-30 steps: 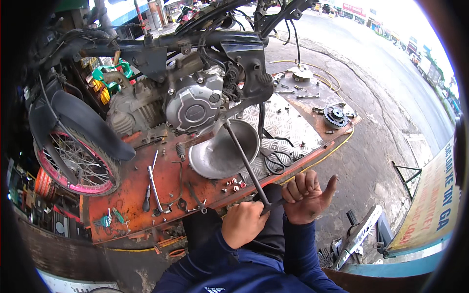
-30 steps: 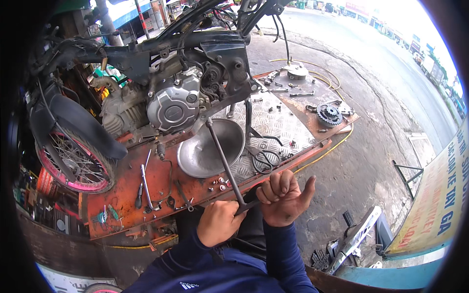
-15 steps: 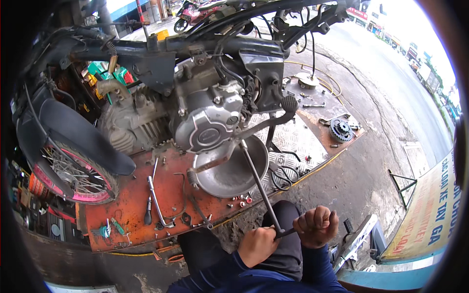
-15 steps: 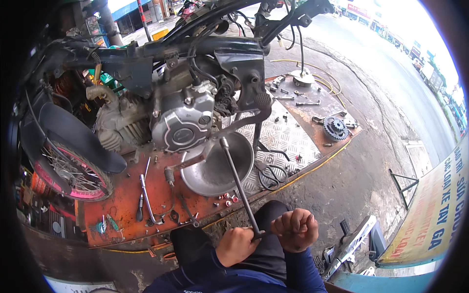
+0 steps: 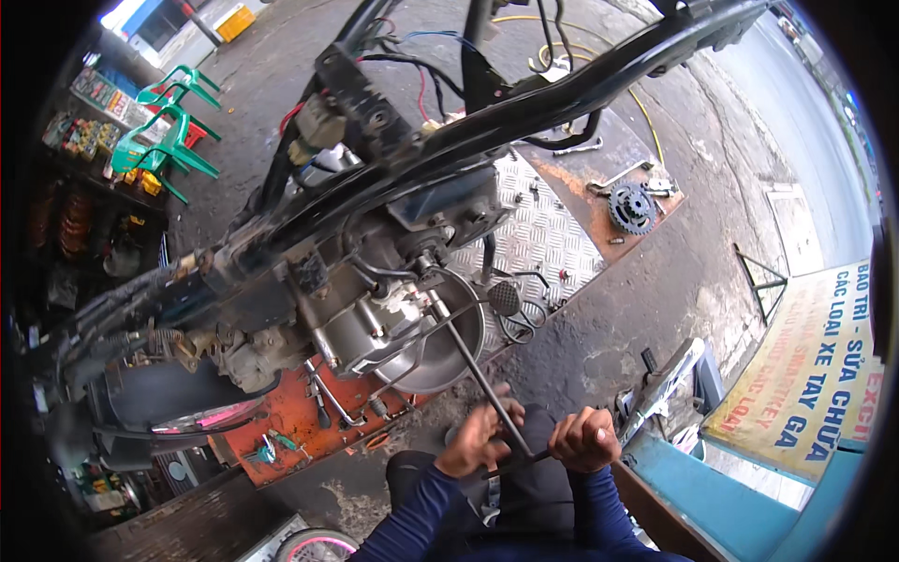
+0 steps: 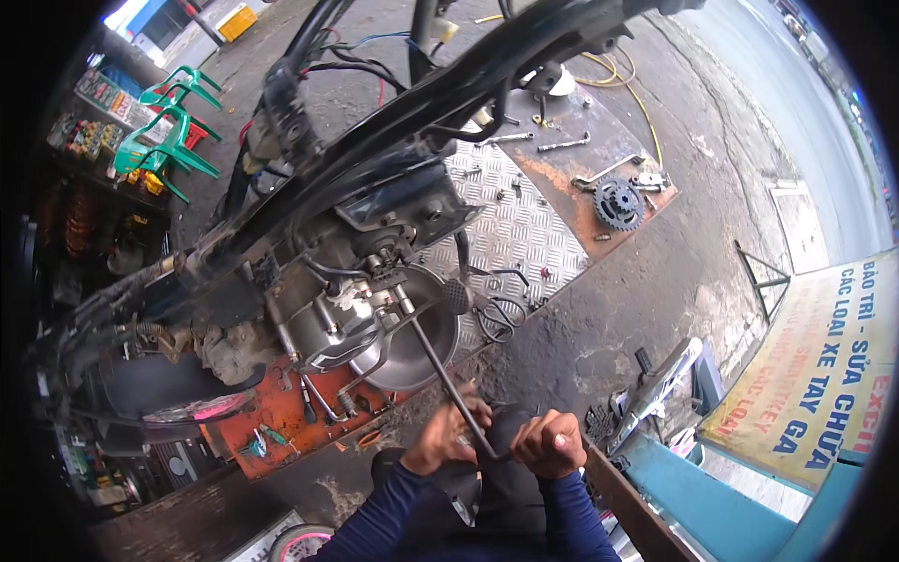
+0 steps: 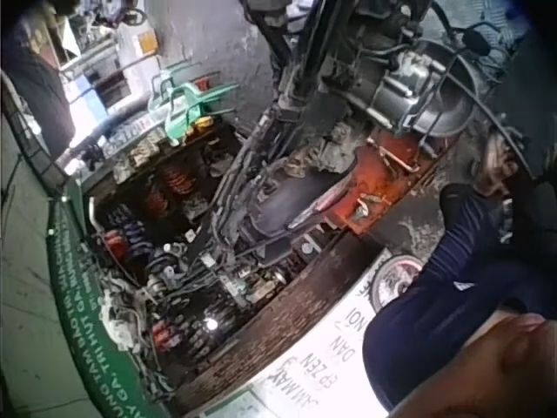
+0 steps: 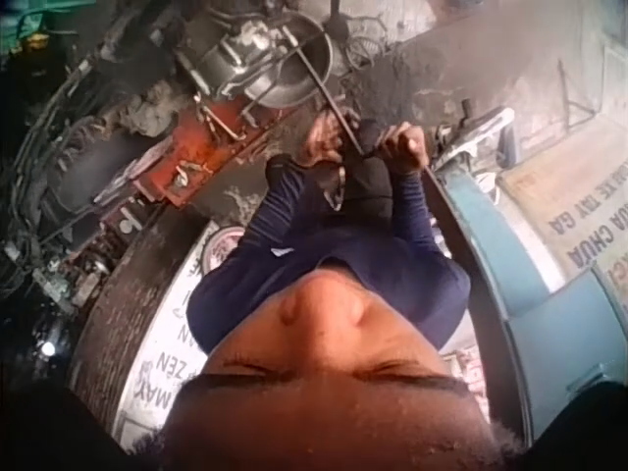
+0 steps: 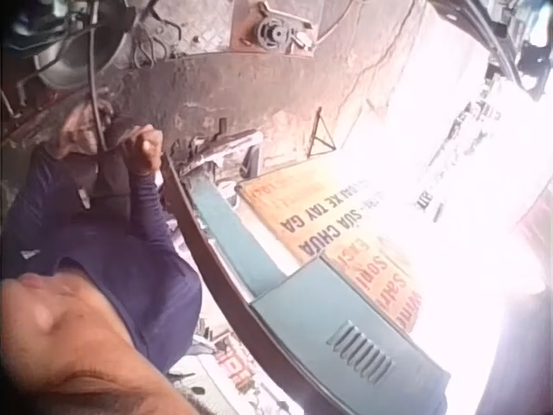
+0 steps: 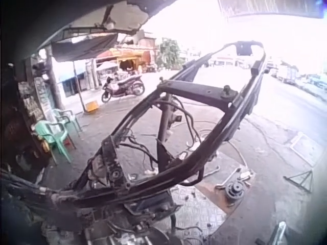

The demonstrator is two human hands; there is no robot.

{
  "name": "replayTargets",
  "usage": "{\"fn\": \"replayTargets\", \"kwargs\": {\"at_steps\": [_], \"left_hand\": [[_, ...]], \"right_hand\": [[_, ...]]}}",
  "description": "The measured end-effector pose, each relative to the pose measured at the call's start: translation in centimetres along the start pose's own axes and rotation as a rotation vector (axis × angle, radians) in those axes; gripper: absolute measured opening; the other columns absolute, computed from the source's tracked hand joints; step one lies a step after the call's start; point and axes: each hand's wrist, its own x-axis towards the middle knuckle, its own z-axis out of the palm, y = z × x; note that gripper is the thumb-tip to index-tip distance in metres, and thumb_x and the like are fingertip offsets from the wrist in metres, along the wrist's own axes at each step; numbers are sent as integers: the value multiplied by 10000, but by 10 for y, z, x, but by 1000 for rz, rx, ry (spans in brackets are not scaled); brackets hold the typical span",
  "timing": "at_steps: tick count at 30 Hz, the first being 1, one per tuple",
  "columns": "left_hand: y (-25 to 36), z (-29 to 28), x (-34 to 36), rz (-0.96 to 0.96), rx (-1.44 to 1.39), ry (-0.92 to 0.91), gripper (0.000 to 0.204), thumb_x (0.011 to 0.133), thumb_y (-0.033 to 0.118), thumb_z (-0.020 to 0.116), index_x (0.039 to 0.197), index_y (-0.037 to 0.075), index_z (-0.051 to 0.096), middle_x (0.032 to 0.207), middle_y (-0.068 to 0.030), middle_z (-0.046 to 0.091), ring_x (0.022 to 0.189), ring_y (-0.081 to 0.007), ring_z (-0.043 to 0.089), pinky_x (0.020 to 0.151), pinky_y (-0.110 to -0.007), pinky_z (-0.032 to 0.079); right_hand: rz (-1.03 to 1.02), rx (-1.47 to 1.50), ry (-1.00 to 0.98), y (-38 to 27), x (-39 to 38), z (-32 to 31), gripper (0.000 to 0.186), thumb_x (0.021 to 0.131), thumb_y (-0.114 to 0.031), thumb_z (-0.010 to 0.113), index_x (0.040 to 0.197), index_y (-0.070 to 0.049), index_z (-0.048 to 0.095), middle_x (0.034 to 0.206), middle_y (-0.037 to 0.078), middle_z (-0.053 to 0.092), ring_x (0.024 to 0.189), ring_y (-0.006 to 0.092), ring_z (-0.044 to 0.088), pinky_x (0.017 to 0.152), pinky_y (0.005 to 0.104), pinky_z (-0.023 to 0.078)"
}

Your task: The recorder is performing maintenance on a motorcycle, specifically draining oil and inspecting components like the carburetor.

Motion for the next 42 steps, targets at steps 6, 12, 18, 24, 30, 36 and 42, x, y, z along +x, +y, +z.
{"fn": "replayTargets", "kwargs": {"at_steps": [6, 12, 18, 24, 30, 36, 42], "left_hand": [[11, -38, 98, -8, -709, 288, 340, 976, 341, 418, 1200, 93, 483, 930, -68, 509, 748, -153, 480, 673, -309, 429], [-7, -80, 132, 111, -873, 290, 352, 949, 327, 489, 1183, 64, 515, 962, -52, 507, 750, -140, 476, 639, -286, 435], [4, -133, 139, 219, -695, 206, 194, 875, 176, 586, 1061, 124, 611, 818, 41, 604, 751, -89, 554, 669, -286, 453], [7, -144, 137, 234, -663, 94, 355, 915, 220, 576, 1263, 185, 513, 1010, 64, 619, 809, -78, 568, 689, -287, 437], [9, -141, 133, 233, -704, -37, 438, 926, 237, 534, 1354, 258, 449, 1086, 62, 610, 854, -96, 571, 711, -315, 447], [3, -152, 121, 254, -808, -10, 493, 920, 174, 525, 1387, 269, 398, 1065, 8, 602, 909, -109, 573, 729, -357, 481], [-15, -183, 115, 222, -865, 35, 392, 935, 244, 483, 1322, 183, 457, 1196, -25, 553, 1040, -164, 554, 758, -414, 505]], "right_hand": [[-13, 407, 485, -6, -40, -23, 387, 906, -306, 451, 587, -138, 309, 489, -44, 211, 400, 88, 172, 403, 270, 180], [-24, 655, 549, 38, -33, -94, 425, 934, -429, 409, 628, -142, 342, 521, -51, 232, 410, 79, 165, 403, 252, 181], [-28, 618, 400, 53, -30, -116, 469, 940, -470, 402, 640, -115, 345, 543, -41, 244, 428, 72, 175, 400, 250, 182], [-70, 710, 388, 58, -29, -125, 477, 940, -489, 386, 649, -113, 352, 545, -41, 247, 429, 68, 179, 401, 249, 185], [-76, 656, 392, 52, -26, -111, 482, 938, -488, 399, 651, -103, 357, 541, -38, 238, 425, 67, 174, 397, 247, 181], [44, 437, 551, 34, -17, -86, 487, 937, -466, 422, 609, -120, 324, 507, -51, 211, 401, 58, 139, 373, 242, 134], [148, 375, 862, 22, 1, -57, 469, 927, -460, 459, 587, -175, 308, 487, -75, 183, 366, 52, 127, 343, 228, 118]]}}
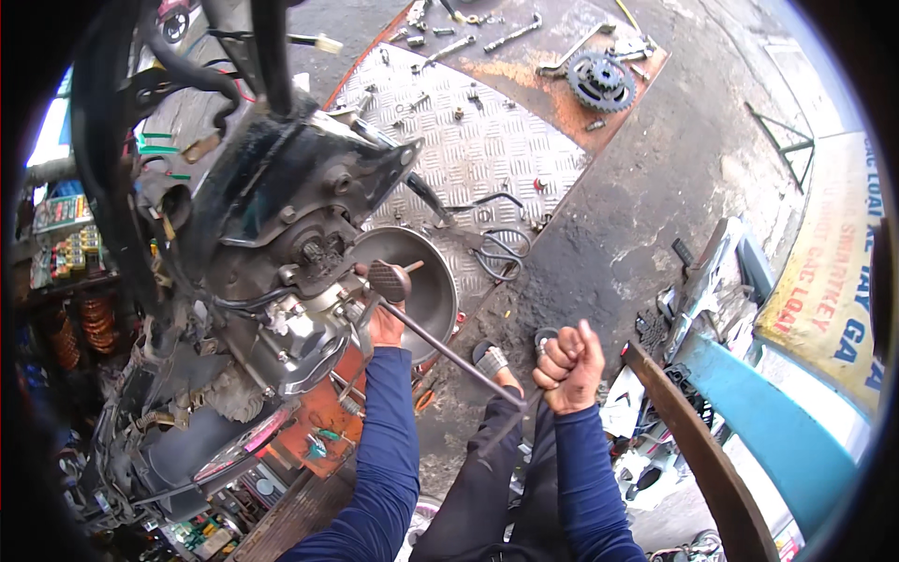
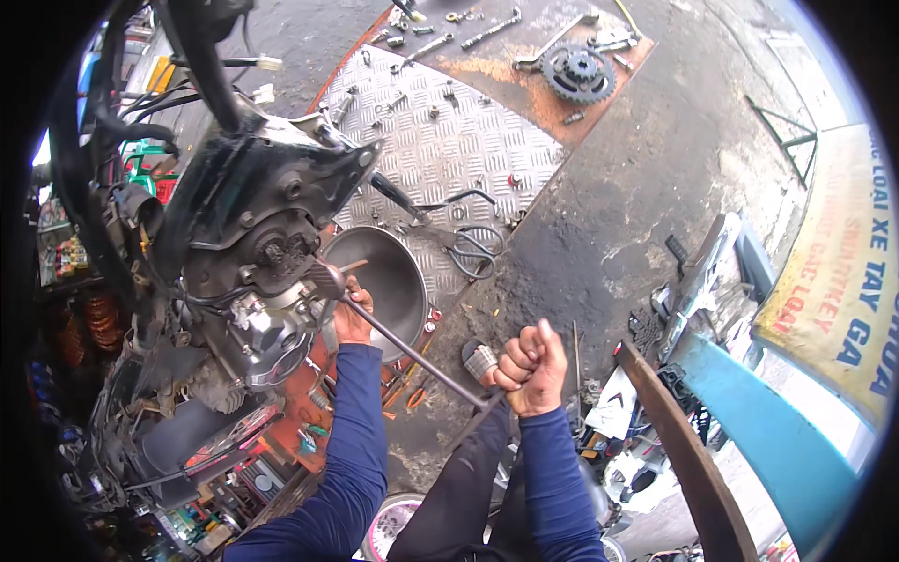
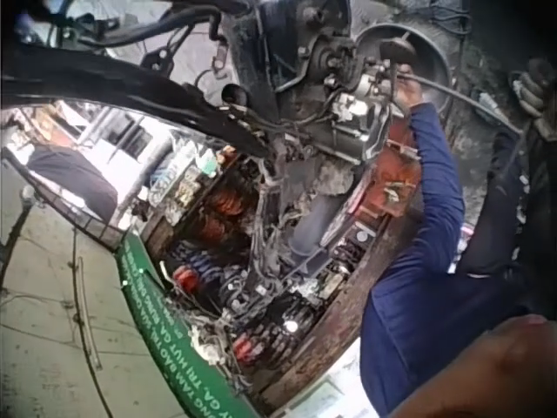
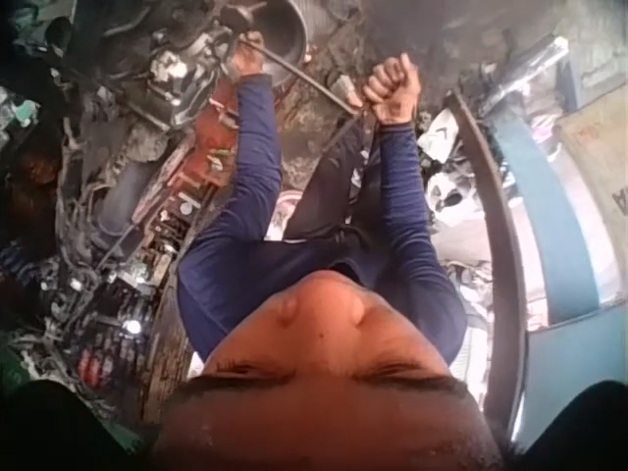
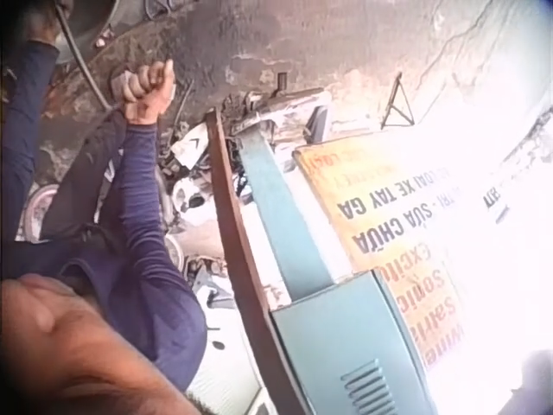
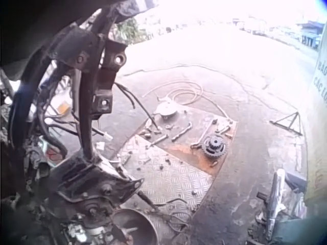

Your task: The recorder is performing maintenance on a motorcycle, specifically draining oil and inspecting components like the carburetor.

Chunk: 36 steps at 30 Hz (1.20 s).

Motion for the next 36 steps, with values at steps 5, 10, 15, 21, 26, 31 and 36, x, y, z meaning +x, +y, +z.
{"fn": "replayTargets", "kwargs": {"at_steps": [5, 10, 15, 21, 26, 31, 36], "left_hand": [[-5, -1, -6, 47, -52, -58, 412, 929, 306, 496, 1317, 173, 460, 1320, -25, 486, 1067, -225, 524, 782, -440, 501], [-36, 43, -50, -49, 137, 346, 379, 948, 285, 479, 1301, 149, 487, 1225, -64, 575, 965, -253, 609, 800, -419, 513], [-90, 111, -141, -809, 1101, 287, 448, 951, 329, 519, 1257, 2, 504, 1145, -136, 623, 982, -196, 619, 865, -317, 483], [-118, 122, -169, -660, 2071, 216, 381, 759, 375, 689, 888, 17, 656, 881, -227, 657, 863, -402, 629, 754, -485, 495], [-114, 124, -160, -808, 2161, 207, 327, 773, 367, 663, 821, 45, 692, 844, -188, 669, 838, -367, 647, 744, -470, 510], [-132, 145, -144, -719, 2031, 356, 328, 768, 359, 654, 829, 38, 679, 857, -182, 670, 841, -366, 642, 769, -462, 506], [-132, 137, -149, -398, 1797, 454, 253, 742, 305, 628, 814, 63, 641, 793, -171, 663, 755, -367, 636, 708, -446, 518]], "right_hand": [[22, 52, 276, 21, -12, 7, 456, 912, -406, 508, 575, -170, 311, 469, -62, 186, 357, 73, 159, 344, 253, 143], [-263, -316, 325, 37, -8, 11, 444, 901, -331, 537, 554, -183, 303, 443, -59, 217, 348, 87, 176, 347, 268, 154], [-141, -261, 525, 32, 2, 16, 441, 904, -324, 529, 547, -195, 306, 429, -53, 206, 339, 102, 190, 352, 277, 173], [-298, -1534, 312, 46, -25, 17, 331, 869, -287, 614, 687, -15, 568, 622, 67, 560, 495, 223, 539, 506, 334, 444], [287, -2498, -450, 4, -26, 50, 388, 757, -430, 672, 803, -45, 695, 770, 201, 650, 745, 360, 643, 668, 427, 506], [601, -2760, -923, -5, 32, 74, 458, 751, -500, 622, 805, -52, 698, 773, 197, 658, 748, 362, 642, 697, 449, 505], [853, -2688, -1098, -1, 33, 87, 590, 797, -594, 555, 794, -17, 678, 783, 224, 650, 775, 392, 637, 712, 462, 497]]}}
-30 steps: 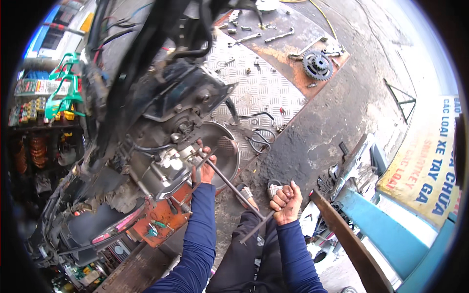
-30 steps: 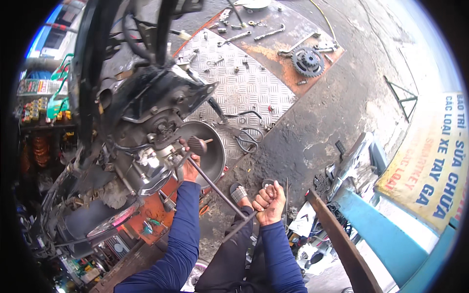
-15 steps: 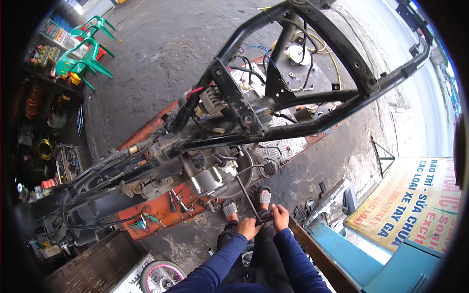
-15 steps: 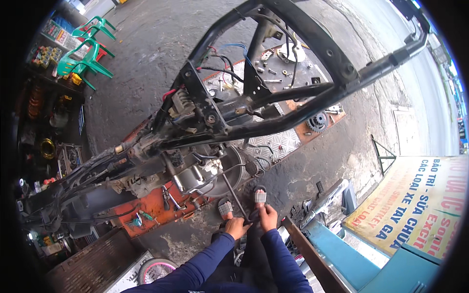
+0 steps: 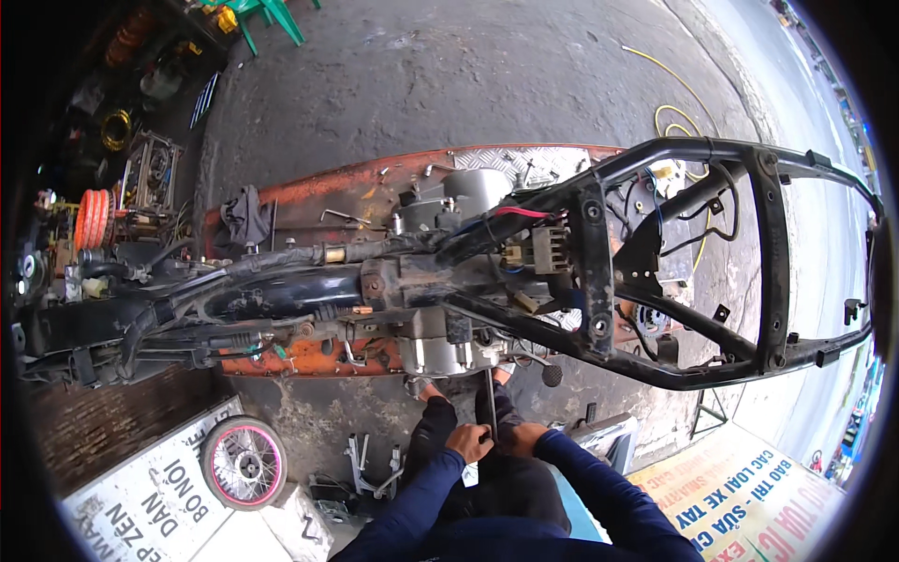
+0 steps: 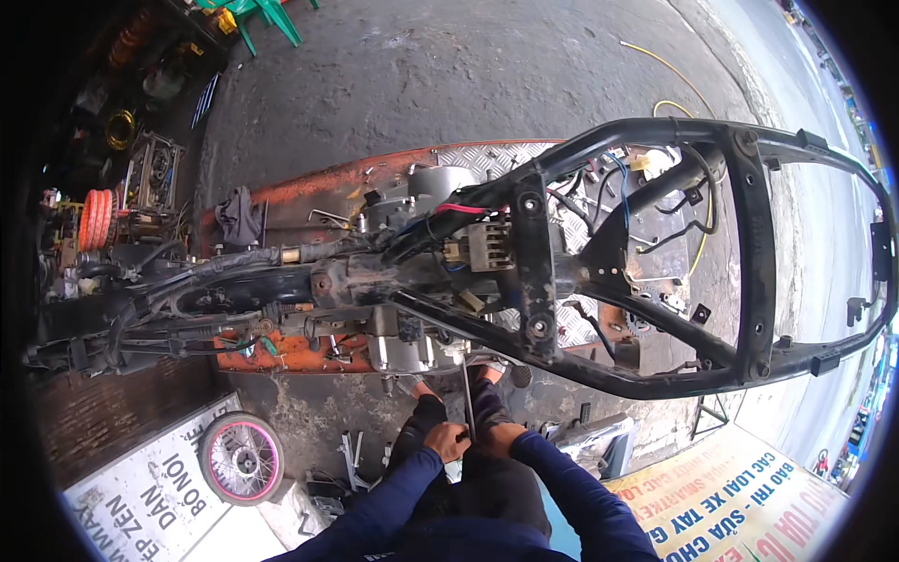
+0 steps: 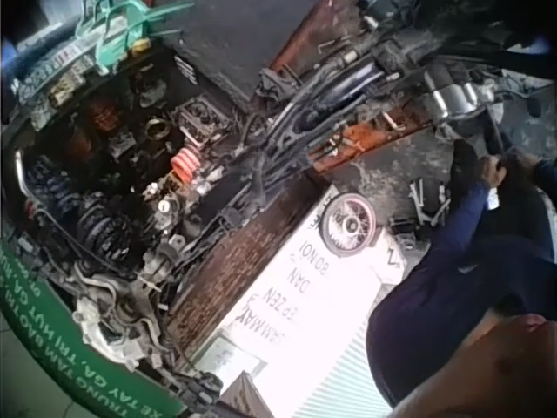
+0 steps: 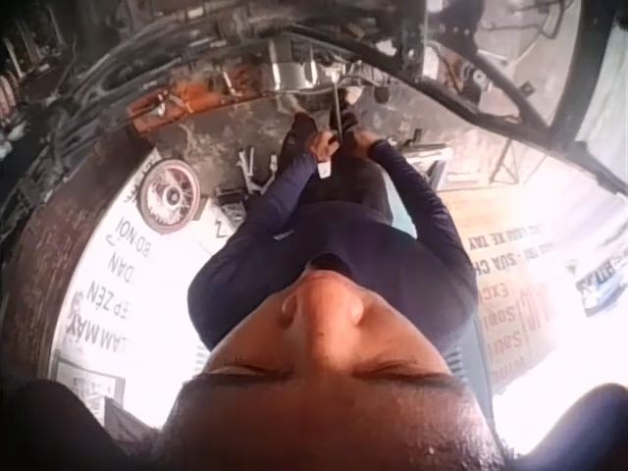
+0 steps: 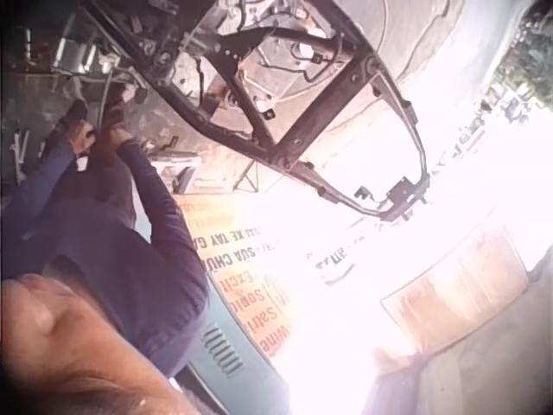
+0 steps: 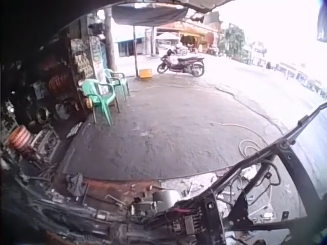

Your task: The recorder is performing maintenance on a motorcycle, specifically draining oil and inspecting components like the carburetor.

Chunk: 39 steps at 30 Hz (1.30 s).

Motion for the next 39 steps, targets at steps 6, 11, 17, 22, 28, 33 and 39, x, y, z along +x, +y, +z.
{"fn": "replayTargets", "kwargs": {"at_steps": [6, 11, 17, 22, 28, 33, 39], "left_hand": [[-11, 26, -2, -44, 47, 214, 215, 882, 284, 503, 873, 97, 611, 675, -183, 631, 638, -382, 625, 581, -485, 504], [-9, 30, 4, -69, 38, 339, 258, 900, 324, 480, 851, 100, 599, 684, -193, 634, 645, -392, 627, 593, -497, 503], [-7, 28, 12, -186, 101, 177, 250, 900, 341, 473, 862, 126, 595, 719, -191, 649, 675, -401, 633, 633, -523, 499], [-11, 31, 15, -121, 68, 195, 237, 895, 336, 474, 856, 133, 592, 718, -193, 648, 675, -407, 629, 622, -526, 495], [-18, 28, 17, -78, 39, 121, 202, 867, 315, 499, 851, 138, 594, 709, -183, 646, 684, -409, 627, 616, -534, 490], [-39, 33, 35, 18, -64, 54, 151, 842, 252, 537, 799, 117, 588, 697, -183, 628, 694, -416, 612, 600, -509, 488], [-51, 63, 44, 85, -253, 56, 166, 867, 228, 538, 862, 74, 600, 747, -200, 616, 729, -432, 587, 645, -483, 489]], "right_hand": [[249, 125, -154, -15, -5, -13, 789, 815, -716, 448, 832, 45, 657, 817, 286, 631, 818, 415, 631, 740, 469, 490], [259, -37, -239, -23, -1, -14, 847, 780, -767, 431, 853, 41, 672, 853, 258, 652, 882, 378, 643, 779, 454, 498], [465, -56, -107, -37, -10, -8, 806, 772, -770, 434, 852, -14, 701, 892, 202, 674, 899, 344, 654, 795, 434, 512], [553, -73, -18, -50, -15, -9, 801, 769, -768, 435, 871, -21, 704, 884, 202, 675, 885, 343, 658, 783, 428, 516], [559, -76, 32, -56, -16, -9, 771, 775, -753, 448, 859, -34, 710, 858, 192, 681, 851, 333, 671, 746, 424, 527], [699, 23, 51, -87, -16, 9, 561, 862, -574, 478, 858, -65, 715, 848, 140, 694, 832, 288, 682, 719, 407, 533], [720, -82, 111, -89, -11, 13, 451, 891, -450, 453, 858, -94, 727, 866, 149, 696, 844, 269, 684, 743, 415, 533]]}}
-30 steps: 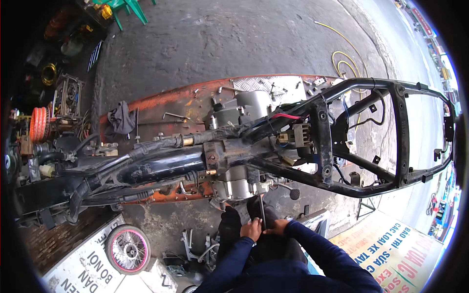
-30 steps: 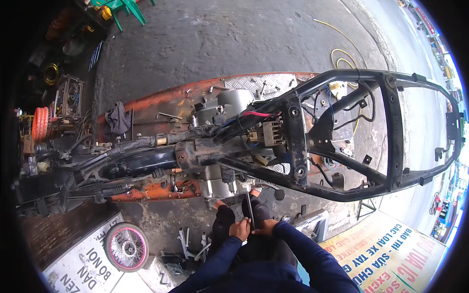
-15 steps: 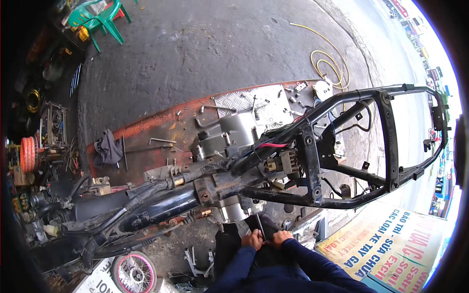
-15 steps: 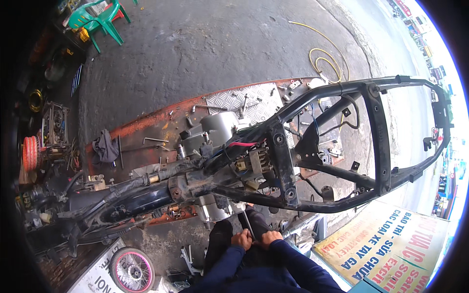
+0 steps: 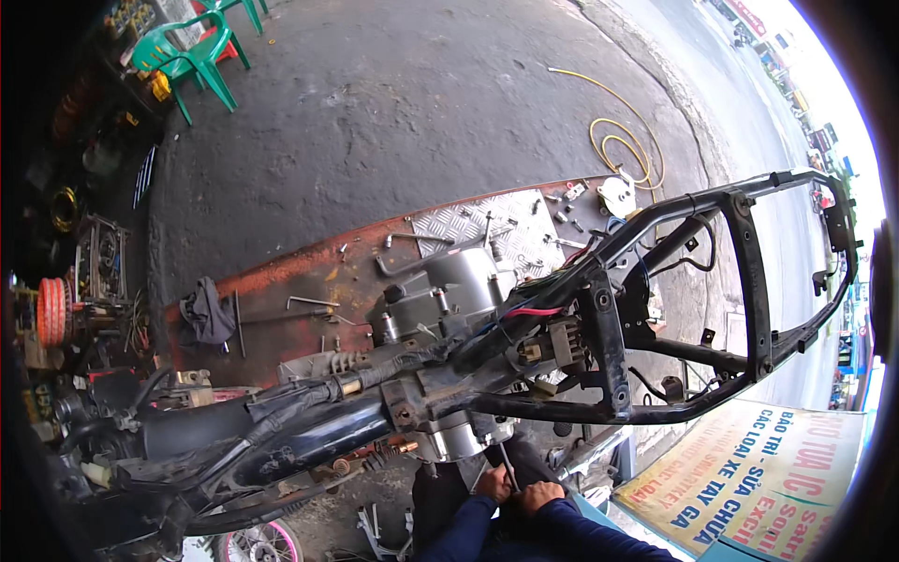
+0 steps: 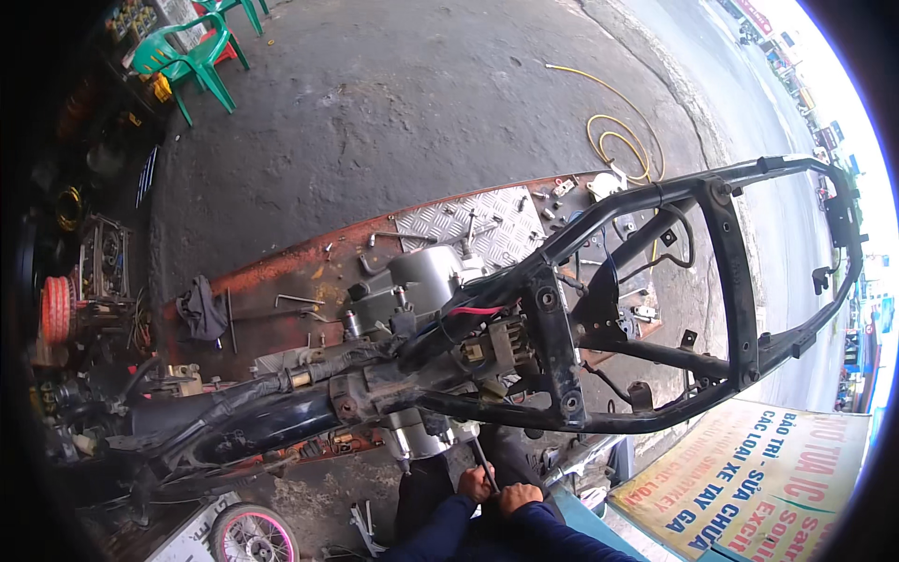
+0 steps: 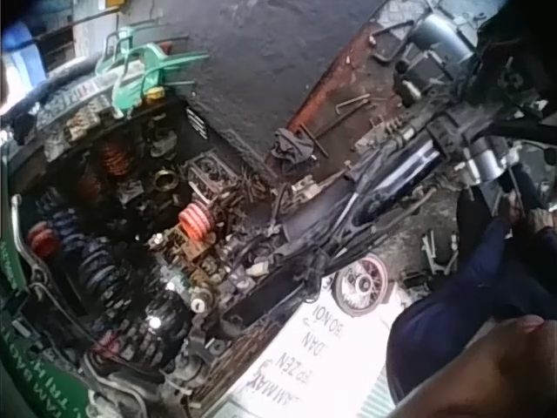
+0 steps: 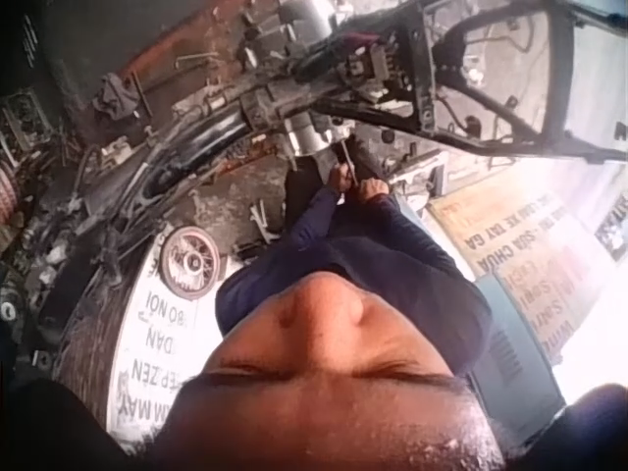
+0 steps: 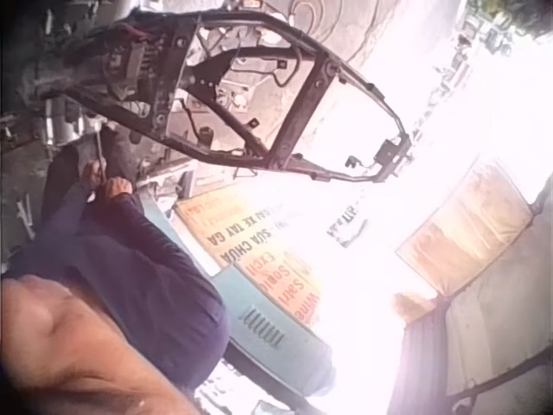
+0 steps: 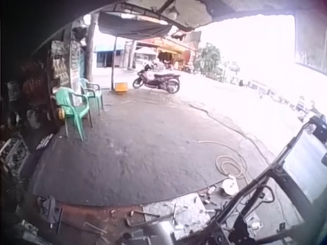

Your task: The recorder is performing maintenance on a motorcycle, specifically draining oil and inspecting components like the carburetor.

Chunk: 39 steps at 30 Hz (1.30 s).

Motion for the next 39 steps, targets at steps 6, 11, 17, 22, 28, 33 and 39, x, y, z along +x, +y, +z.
{"fn": "replayTargets", "kwargs": {"at_steps": [6, 11, 17, 22, 28, 33, 39], "left_hand": [[34, -15, -11, -279, -641, 231, 295, 951, 273, 477, 907, 11, 604, 863, -114, 661, 789, -229, 642, 714, -353, 499], [76, -39, -13, -162, -627, 176, 285, 972, 254, 483, 897, 10, 610, 738, -58, 663, 650, -150, 632, 628, -283, 482], [66, -76, -8, 242, -241, 235, 291, 932, 249, 532, 793, 4, 604, 709, -178, 623, 699, -379, 622, 588, -406, 474], [-11, -159, -82, -195, 540, -302, 316, 881, 328, 580, 906, 24, 663, 877, -219, 645, 891, -351, 633, 713, -438, 498], [-78, -195, -161, -319, 54, -825, 313, 897, 331, 583, 860, 24, 636, 717, -65, 622, 684, -205, 600, 637, -359, 454], [-43, -132, -189, -93, -69, -1373, 323, 902, 315, 576, 765, 22, 581, 604, -67, 566, 573, -178, 555, 564, -337, 430], [-49, 16, -66, 0, 259, -318, 350, 845, 421, 571, 815, 77, 630, 766, -140, 653, 759, -361, 637, 685, -476, 499]], "right_hand": [[98, 231, -21, -1, 5, 1, 447, 863, -419, 499, 864, -23, 705, 881, 202, 679, 875, 323, 668, 806, 424, 515], [-152, 316, -107, 18, 20, -1, 433, 863, -425, 508, 981, -40, 668, 948, 232, 655, 924, 355, 641, 812, 436, 504], [-559, 833, -97, 24, 37, -3, 301, 863, -272, 639, 960, 12, 626, 765, 101, 644, 710, 159, 581, 705, 346, 471], [-513, 820, -305, 41, 49, -13, 330, 881, -297, 625, 1009, 7, 623, 849, 98, 654, 806, 143, 589, 768, 315, 467], [-602, 872, -511, 48, 66, -23, 249, 855, -192, 681, 1015, -7, 629, 769, 47, 657, 706, 123, 636, 641, 277, 520], [-546, 885, -570, 54, 63, -34, 228, 856, -209, 687, 934, -5, 625, 730, 33, 645, 587, 90, 569, 528, 233, 465], [-942, 952, -773, 44, 84, -22, 167, 929, -131, 557, 1015, 13, 559, 913, 117, 667, 622, 92, 559, 569, 231, 461]]}}
